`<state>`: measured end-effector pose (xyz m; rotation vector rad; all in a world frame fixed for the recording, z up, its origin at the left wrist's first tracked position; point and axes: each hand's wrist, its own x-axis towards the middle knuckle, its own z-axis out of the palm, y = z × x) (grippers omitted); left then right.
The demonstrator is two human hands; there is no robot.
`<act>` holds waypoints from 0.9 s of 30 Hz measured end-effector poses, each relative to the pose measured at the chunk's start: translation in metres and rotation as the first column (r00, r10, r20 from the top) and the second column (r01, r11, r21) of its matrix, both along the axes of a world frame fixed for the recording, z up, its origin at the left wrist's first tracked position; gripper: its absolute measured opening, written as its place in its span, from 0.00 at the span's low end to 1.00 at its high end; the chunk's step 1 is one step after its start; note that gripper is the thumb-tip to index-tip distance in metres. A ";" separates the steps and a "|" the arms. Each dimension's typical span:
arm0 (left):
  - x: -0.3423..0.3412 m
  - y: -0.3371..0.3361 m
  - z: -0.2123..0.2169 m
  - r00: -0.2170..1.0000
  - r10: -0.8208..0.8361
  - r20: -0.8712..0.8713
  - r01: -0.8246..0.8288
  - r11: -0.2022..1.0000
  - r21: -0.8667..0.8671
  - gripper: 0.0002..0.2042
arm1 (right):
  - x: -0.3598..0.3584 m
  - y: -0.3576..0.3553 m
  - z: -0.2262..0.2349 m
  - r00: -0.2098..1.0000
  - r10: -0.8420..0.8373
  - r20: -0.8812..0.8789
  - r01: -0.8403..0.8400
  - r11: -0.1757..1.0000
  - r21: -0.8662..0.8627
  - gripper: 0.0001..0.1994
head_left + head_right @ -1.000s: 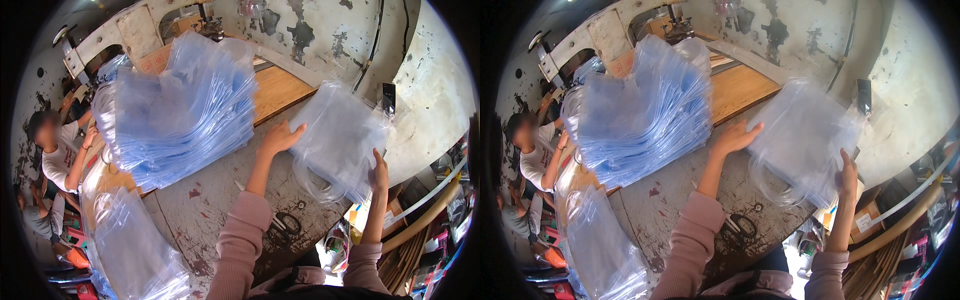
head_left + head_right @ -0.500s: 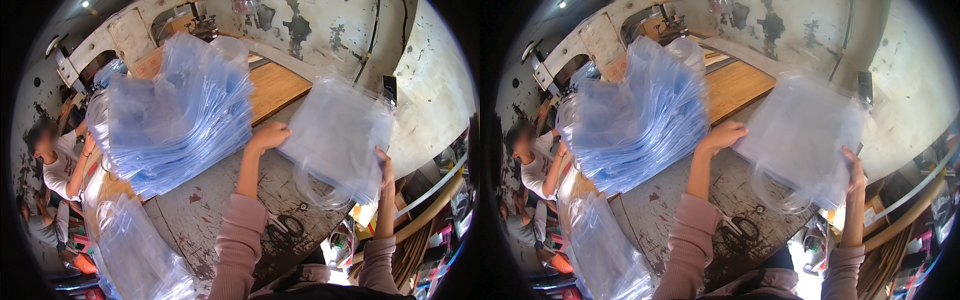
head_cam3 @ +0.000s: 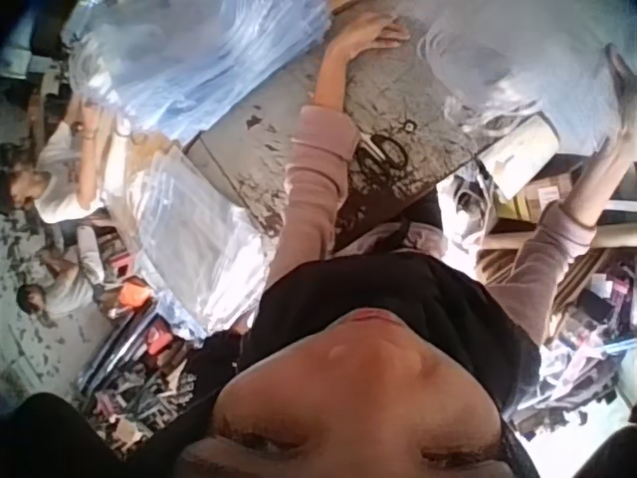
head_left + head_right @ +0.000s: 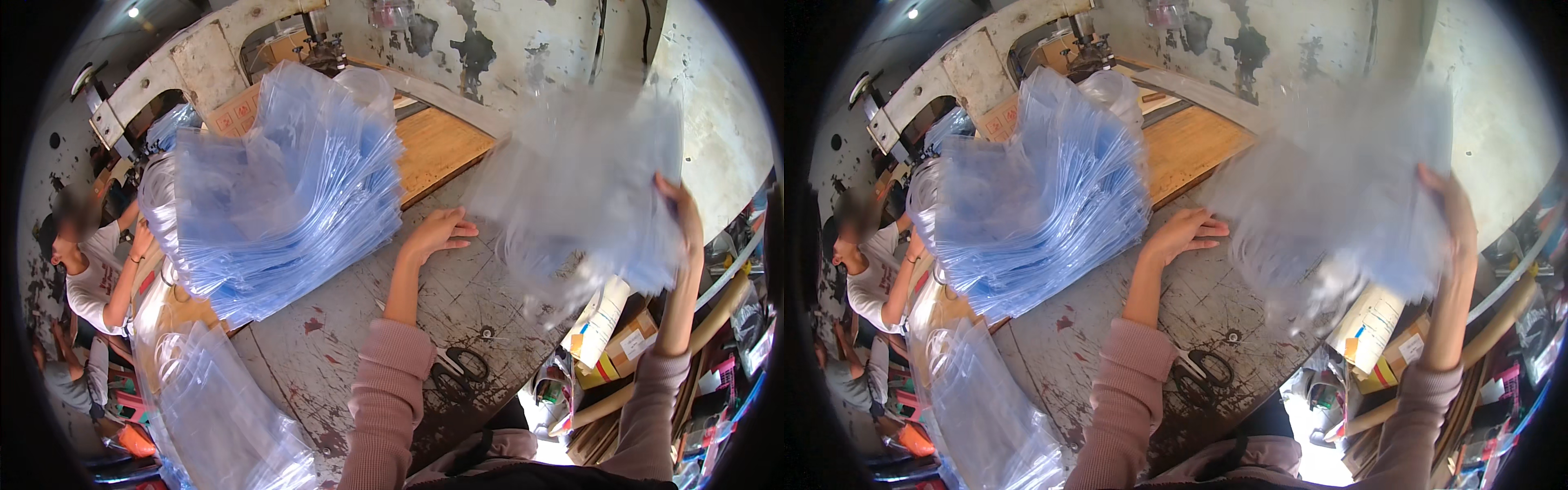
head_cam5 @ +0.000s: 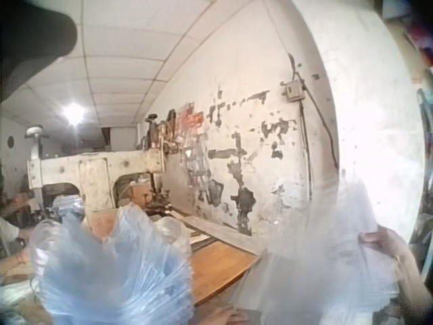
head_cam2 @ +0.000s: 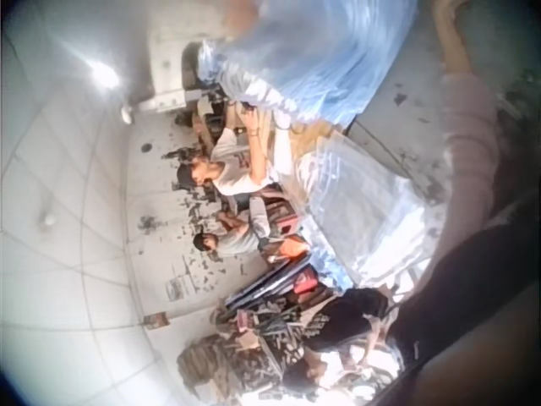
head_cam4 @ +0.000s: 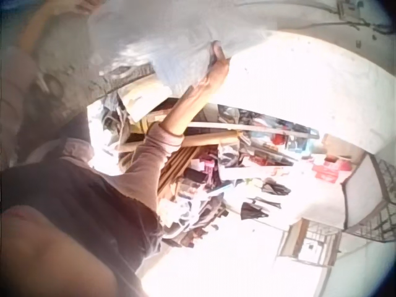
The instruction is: The person trims excess plastic from a stack of transparent bags using shears, removes the waste material, and reorganizes the bags on a workbench.
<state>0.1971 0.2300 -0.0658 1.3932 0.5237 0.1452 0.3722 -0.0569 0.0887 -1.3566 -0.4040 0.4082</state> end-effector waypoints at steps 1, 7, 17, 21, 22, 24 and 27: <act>0.003 0.001 -0.004 1.000 -0.027 0.004 0.027 1.000 -0.004 0.20 | 0.011 0.010 0.013 0.999 0.042 0.003 -0.042 0.999 0.007 0.19; 0.010 -0.005 -0.010 0.997 -0.056 0.048 0.052 0.995 0.081 0.21 | 0.141 0.109 0.071 0.988 0.153 -0.013 -0.139 0.928 0.346 0.11; -0.002 0.002 -0.012 0.999 -0.004 0.032 0.001 0.995 0.101 0.21 | 0.055 0.290 -0.080 0.986 0.036 -0.162 0.095 0.681 0.726 0.28; 0.010 -0.006 -0.014 0.997 -0.026 0.070 0.020 0.996 0.087 0.21 | 0.059 0.302 -0.184 0.956 0.006 -0.293 0.170 0.802 0.572 0.32; 0.008 -0.003 -0.013 0.998 -0.013 0.067 0.007 0.996 0.087 0.21 | 0.052 0.301 -0.183 0.926 0.033 -0.376 0.189 0.821 0.538 0.32; 0.008 -0.003 -0.013 0.998 -0.010 0.061 0.004 0.996 0.092 0.21 | 0.061 0.301 -0.186 0.898 0.079 -0.432 0.166 0.850 0.501 0.33; 0.010 -0.003 -0.014 0.999 -0.009 0.053 0.004 0.995 0.100 0.21 | 0.068 0.306 -0.194 0.891 0.084 -0.445 0.178 0.839 0.514 0.33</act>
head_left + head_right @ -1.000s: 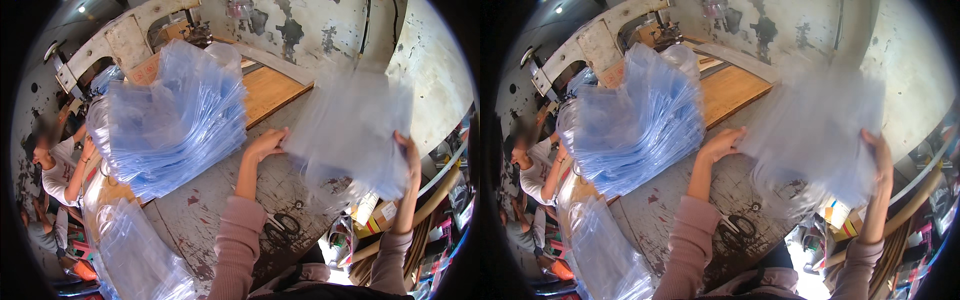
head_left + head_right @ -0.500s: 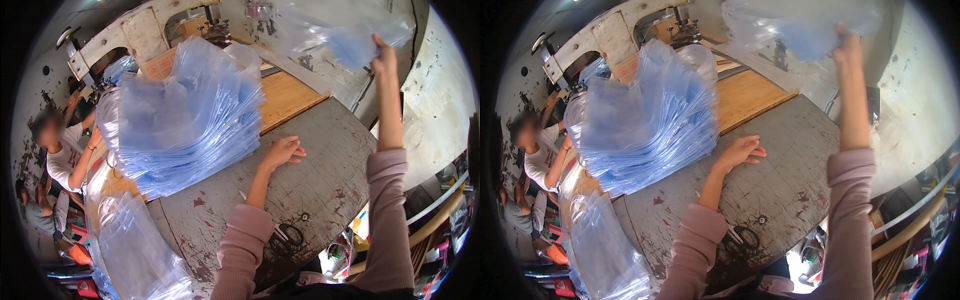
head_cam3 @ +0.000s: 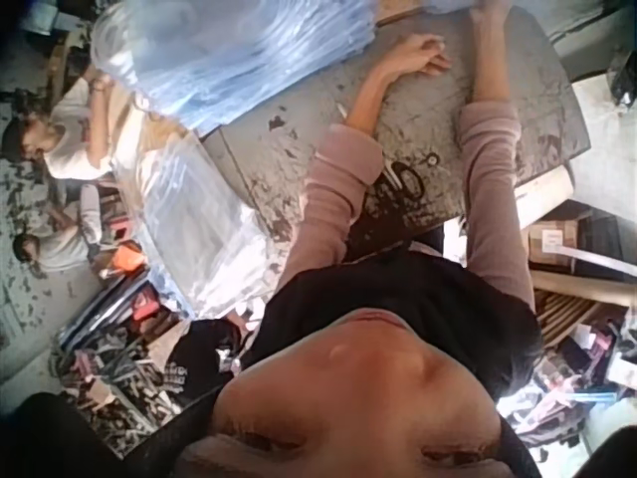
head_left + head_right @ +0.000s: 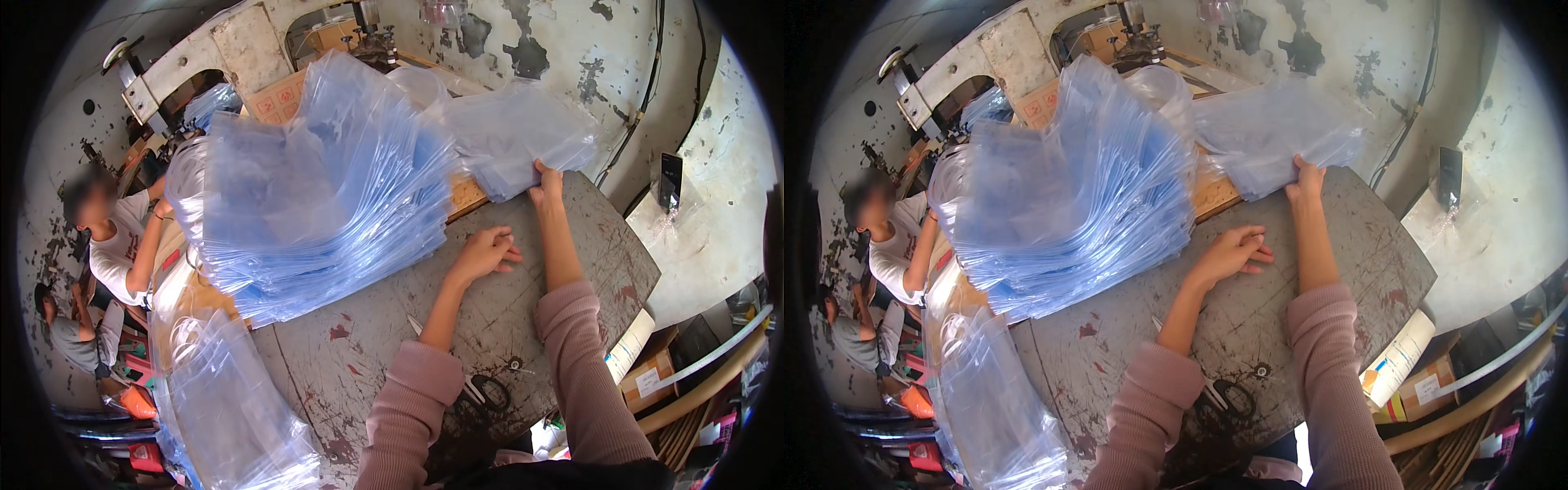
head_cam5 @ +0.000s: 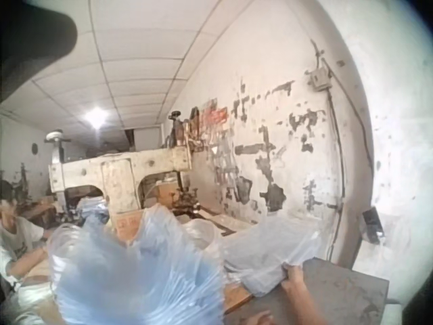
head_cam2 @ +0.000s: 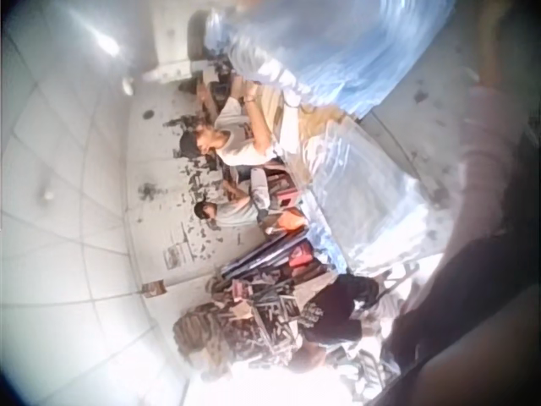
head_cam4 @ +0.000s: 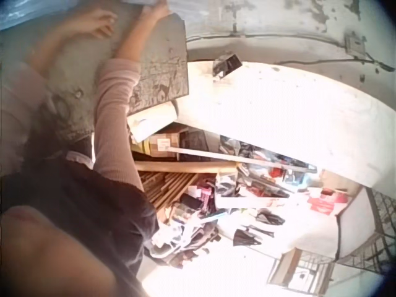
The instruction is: The person trims excess plastic from a stack of transparent bags using shears, removes the waste material, and reorganizes the bags on a workbench.
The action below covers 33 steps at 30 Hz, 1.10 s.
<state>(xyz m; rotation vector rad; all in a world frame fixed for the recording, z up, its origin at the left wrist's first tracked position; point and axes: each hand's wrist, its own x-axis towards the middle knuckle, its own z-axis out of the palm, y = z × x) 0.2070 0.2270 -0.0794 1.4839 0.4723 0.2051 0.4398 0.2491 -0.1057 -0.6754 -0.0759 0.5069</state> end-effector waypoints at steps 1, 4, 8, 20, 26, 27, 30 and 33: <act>0.001 0.000 0.000 1.000 0.003 -0.006 -0.003 1.000 0.001 0.21 | 0.005 0.001 -0.002 1.000 -0.001 0.001 0.001 1.000 0.002 0.33; 0.002 0.000 0.001 1.000 0.001 -0.010 -0.001 1.000 0.003 0.21 | 0.015 0.002 -0.005 0.996 0.076 0.052 -0.075 0.997 -0.022 0.33; -0.001 0.002 0.001 1.000 0.002 -0.021 -0.002 1.000 0.013 0.20 | 0.009 0.017 -0.002 0.994 0.000 0.114 0.013 0.994 -0.110 0.30; -0.142 -0.134 0.203 0.804 -0.595 0.007 0.494 0.674 0.549 0.09 | 0.036 -0.025 0.049 0.879 -0.094 0.468 0.325 0.837 -0.441 0.27; -0.160 -0.196 0.167 0.475 -0.495 0.728 0.315 0.868 0.384 0.22 | -0.045 -0.092 0.158 0.729 -0.236 0.642 0.328 0.944 -0.025 0.22; -0.164 -0.211 0.159 0.358 -0.318 0.878 0.155 0.948 0.279 0.24 | -0.065 -0.097 0.169 0.693 -0.242 0.679 0.327 0.945 0.003 0.20; -0.180 -0.239 0.160 0.282 0.039 0.959 0.204 0.974 -0.099 0.28 | -0.119 -0.104 0.184 0.628 -0.143 0.765 0.223 0.975 0.000 0.17; -0.189 -0.247 0.154 0.205 0.131 0.970 0.252 0.951 -0.182 0.27 | -0.163 -0.105 0.185 0.482 0.025 0.876 0.191 0.973 -0.133 0.14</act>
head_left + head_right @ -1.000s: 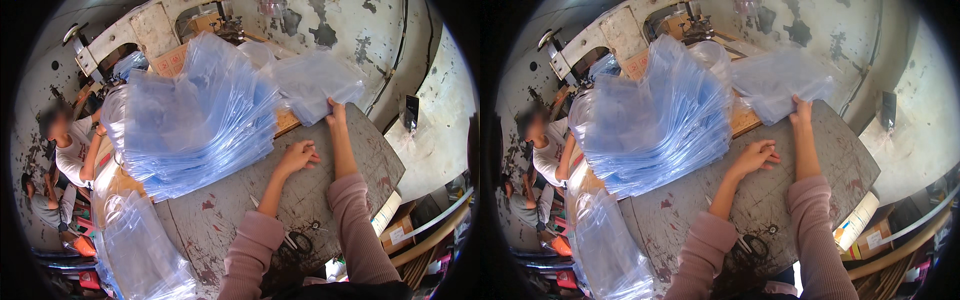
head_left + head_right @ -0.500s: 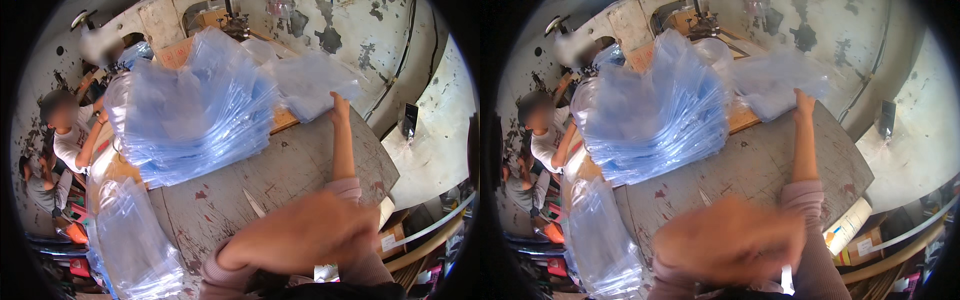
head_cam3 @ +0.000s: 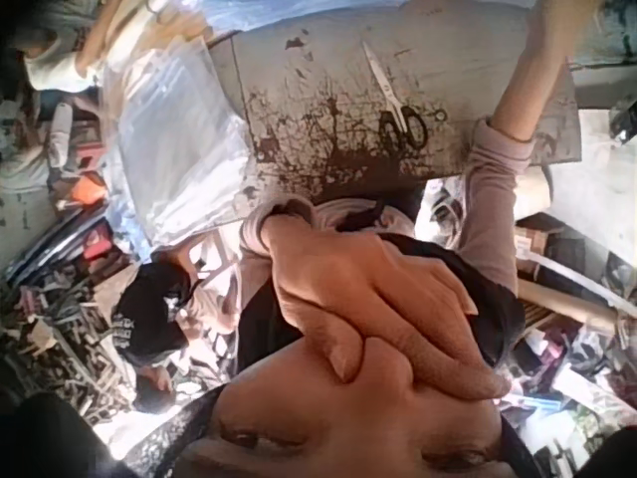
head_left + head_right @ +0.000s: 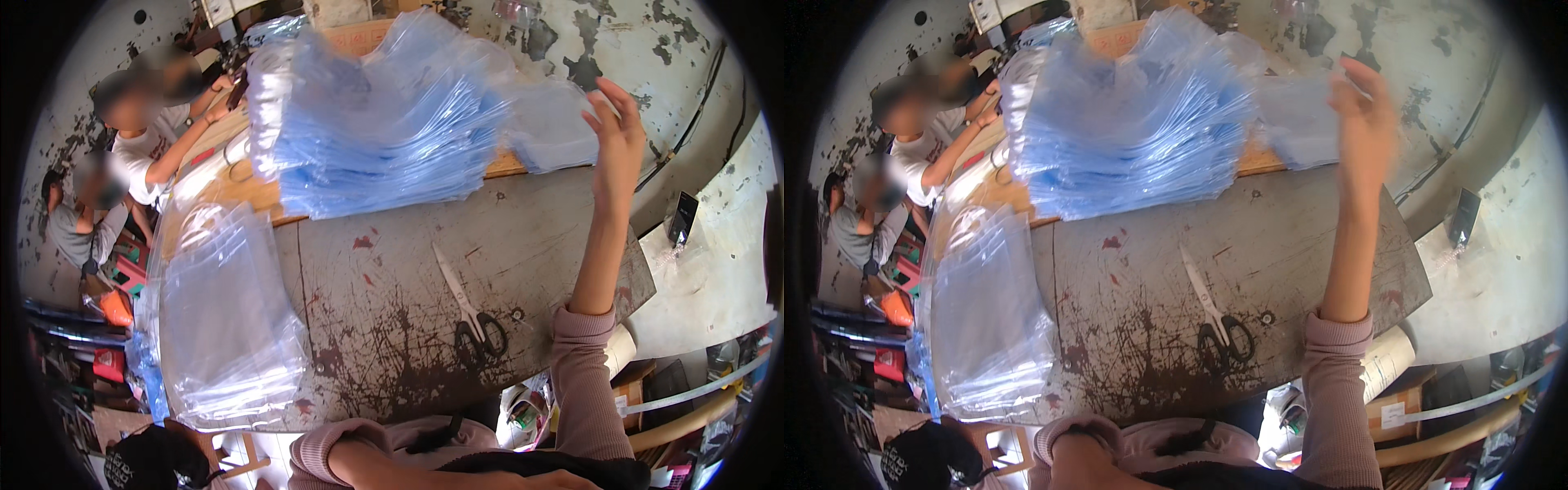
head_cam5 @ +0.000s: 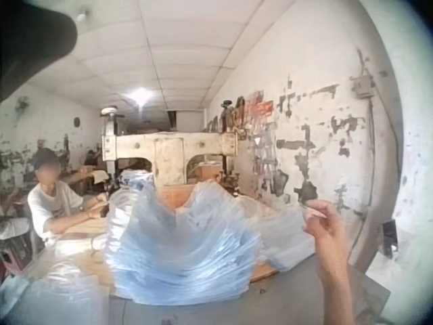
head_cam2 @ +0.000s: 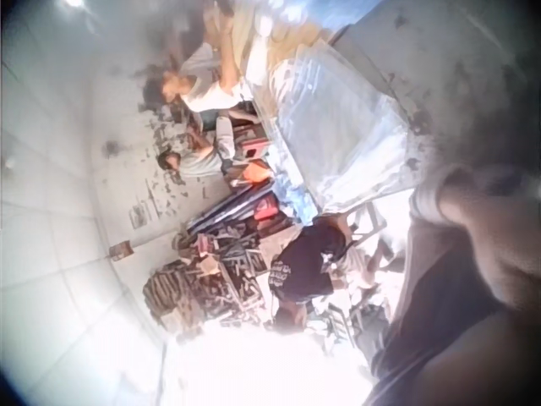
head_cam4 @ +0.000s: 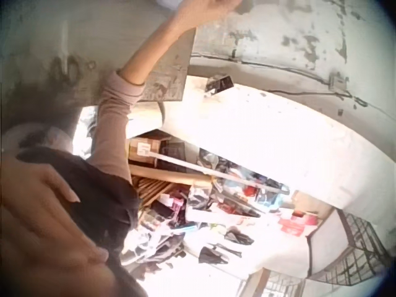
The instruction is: The person trims excess plastic from a stack of transparent bags using shears, removes the waste material, and reorganizes the bags on a workbench.
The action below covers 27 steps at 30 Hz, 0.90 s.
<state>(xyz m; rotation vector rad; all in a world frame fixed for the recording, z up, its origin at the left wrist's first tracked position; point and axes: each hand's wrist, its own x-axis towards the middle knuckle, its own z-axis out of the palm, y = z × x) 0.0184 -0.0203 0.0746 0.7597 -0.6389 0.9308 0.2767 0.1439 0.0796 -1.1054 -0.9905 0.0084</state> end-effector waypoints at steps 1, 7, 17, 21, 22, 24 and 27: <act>-0.002 0.008 -0.006 0.973 0.228 0.046 -0.233 0.956 0.179 0.26 | -0.015 0.000 -0.002 0.994 0.040 0.105 -0.027 0.992 -0.120 0.13; -0.053 0.017 -0.002 0.816 0.574 -0.068 -0.548 0.805 0.228 0.14 | -0.103 0.020 -0.026 0.797 0.143 0.587 -0.129 0.989 -0.066 0.10; -0.149 0.005 -0.130 -0.417 0.790 -0.450 -0.470 0.237 0.851 0.11 | -0.147 0.066 -0.049 0.696 0.313 0.646 -0.178 0.947 -0.268 0.19; -0.171 -0.010 -0.181 -0.625 0.780 0.035 -0.115 -0.136 0.984 0.03 | -0.202 0.082 -0.040 0.669 0.148 0.728 -0.063 0.988 -0.144 0.30; -0.170 -0.010 -0.186 -0.638 0.766 0.080 -0.081 -0.171 0.982 0.04 | -0.212 0.087 -0.039 0.697 0.124 0.706 -0.015 0.987 -0.158 0.33; -0.166 -0.009 -0.196 -0.649 0.728 0.220 0.033 -0.262 0.964 0.05 | -0.227 0.098 -0.041 0.717 0.109 0.688 0.032 0.981 -0.189 0.33; -0.165 -0.011 -0.203 -0.647 0.708 0.283 0.030 -0.348 0.937 0.05 | -0.232 0.111 -0.041 0.729 0.083 0.679 0.089 0.972 -0.215 0.31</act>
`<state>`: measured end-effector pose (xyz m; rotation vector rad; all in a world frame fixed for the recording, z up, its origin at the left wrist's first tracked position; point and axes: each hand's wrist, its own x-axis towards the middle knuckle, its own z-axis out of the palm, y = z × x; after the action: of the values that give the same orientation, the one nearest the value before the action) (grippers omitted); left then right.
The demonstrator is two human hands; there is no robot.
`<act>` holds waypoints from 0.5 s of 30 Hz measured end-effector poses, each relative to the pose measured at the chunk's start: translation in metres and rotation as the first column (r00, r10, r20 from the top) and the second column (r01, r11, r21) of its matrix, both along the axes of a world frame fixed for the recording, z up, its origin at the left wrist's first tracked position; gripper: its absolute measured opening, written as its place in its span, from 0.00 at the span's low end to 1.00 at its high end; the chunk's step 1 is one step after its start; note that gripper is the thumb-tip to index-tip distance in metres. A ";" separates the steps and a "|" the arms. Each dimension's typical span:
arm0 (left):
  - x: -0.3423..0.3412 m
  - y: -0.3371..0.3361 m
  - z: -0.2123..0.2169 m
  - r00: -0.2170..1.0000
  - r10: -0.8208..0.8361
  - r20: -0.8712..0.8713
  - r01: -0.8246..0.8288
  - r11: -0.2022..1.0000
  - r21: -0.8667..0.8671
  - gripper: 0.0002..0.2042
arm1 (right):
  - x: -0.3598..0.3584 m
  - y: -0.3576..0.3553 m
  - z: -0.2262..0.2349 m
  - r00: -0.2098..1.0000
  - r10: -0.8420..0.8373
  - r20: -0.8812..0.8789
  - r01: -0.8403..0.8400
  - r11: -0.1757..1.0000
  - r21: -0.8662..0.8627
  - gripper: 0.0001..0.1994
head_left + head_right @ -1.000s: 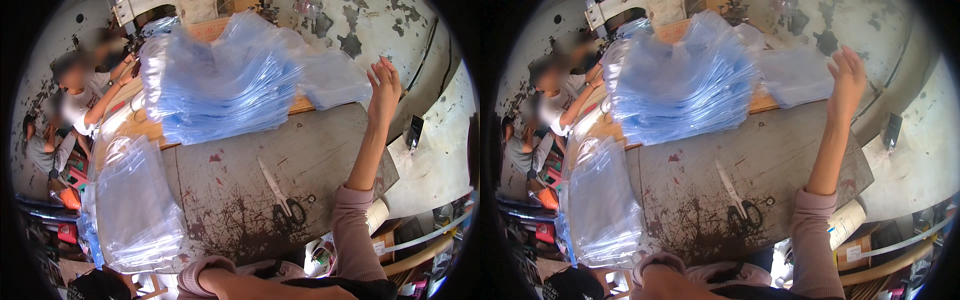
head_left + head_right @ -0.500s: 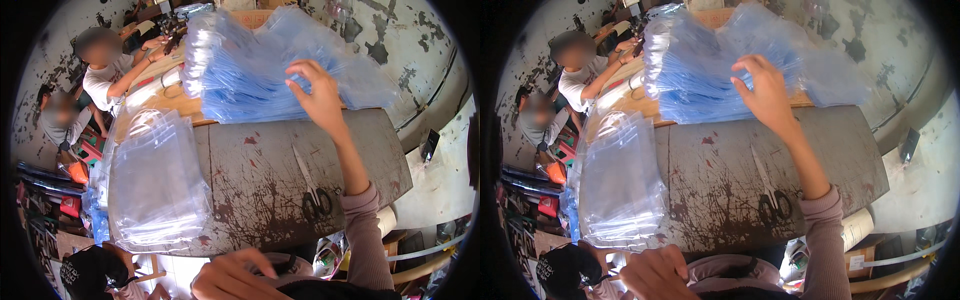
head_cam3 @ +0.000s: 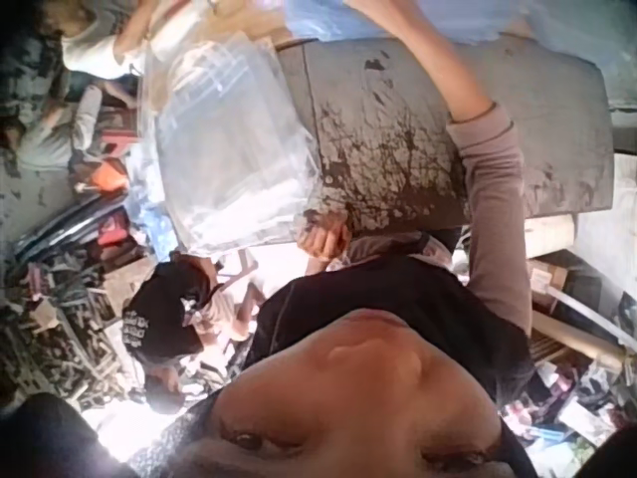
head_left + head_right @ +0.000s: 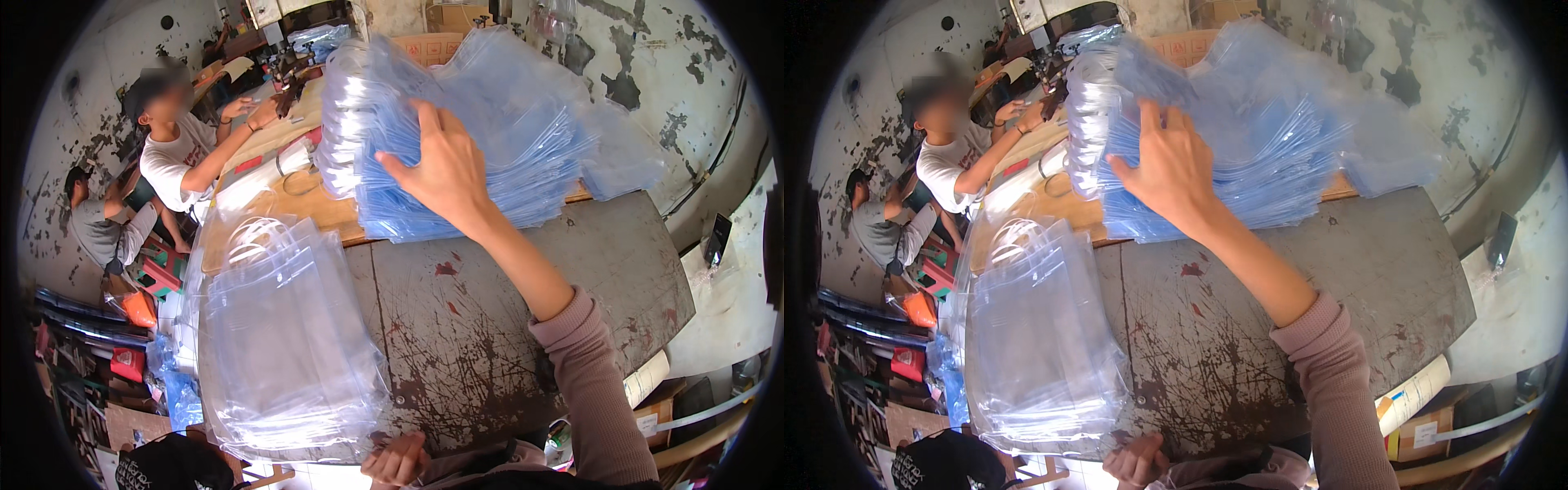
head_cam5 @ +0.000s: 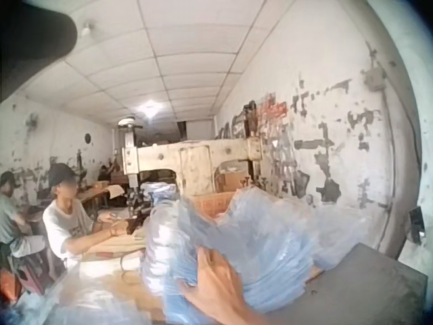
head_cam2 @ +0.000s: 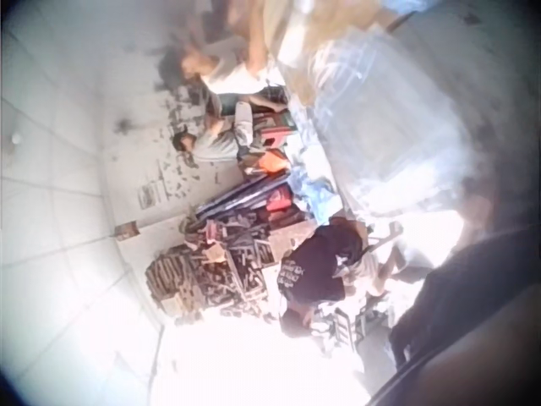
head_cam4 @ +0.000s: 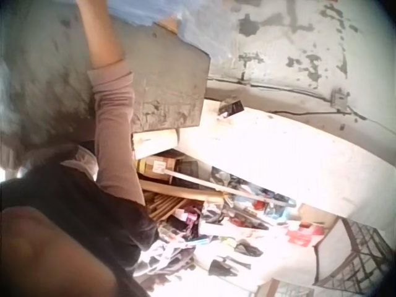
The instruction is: The person trims excess plastic from a stack of transparent bags using shears, removes the waste material, and reorganizes the bags on a workbench.
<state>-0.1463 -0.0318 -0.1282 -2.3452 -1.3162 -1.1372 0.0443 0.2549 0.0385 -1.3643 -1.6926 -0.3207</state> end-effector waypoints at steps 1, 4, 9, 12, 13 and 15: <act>0.001 0.000 -0.002 1.000 0.002 0.001 -0.002 1.000 0.028 0.05 | 0.001 0.004 0.000 1.000 -0.022 0.018 0.022 1.000 -0.007 0.30; 0.001 0.003 -0.003 1.000 0.002 0.000 -0.002 0.998 0.055 0.06 | 0.010 0.012 0.004 0.992 0.111 -0.066 -0.111 0.994 0.009 0.25; 0.000 0.004 -0.003 1.000 -0.005 0.000 0.005 0.996 0.087 0.06 | 0.033 0.026 0.017 0.972 0.012 -0.235 -0.006 1.000 0.029 0.25; 0.000 0.004 -0.003 1.000 -0.019 0.006 0.018 0.995 0.103 0.06 | 0.048 0.028 0.032 0.916 -0.078 -0.393 0.116 0.991 0.073 0.24; 0.000 0.004 -0.004 1.000 -0.023 0.011 0.022 0.994 0.106 0.07 | 0.053 0.027 0.039 0.857 -0.141 -0.495 0.184 0.982 0.039 0.23; 0.001 0.004 -0.002 0.999 -0.036 0.025 0.033 0.992 0.122 0.07 | 0.068 0.033 0.050 0.837 0.030 -0.546 0.146 0.950 0.275 0.21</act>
<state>-0.1449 -0.0275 -0.1299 -2.2808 -1.1836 -1.2271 0.1122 0.2879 0.0887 -1.1343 -1.0729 -0.1913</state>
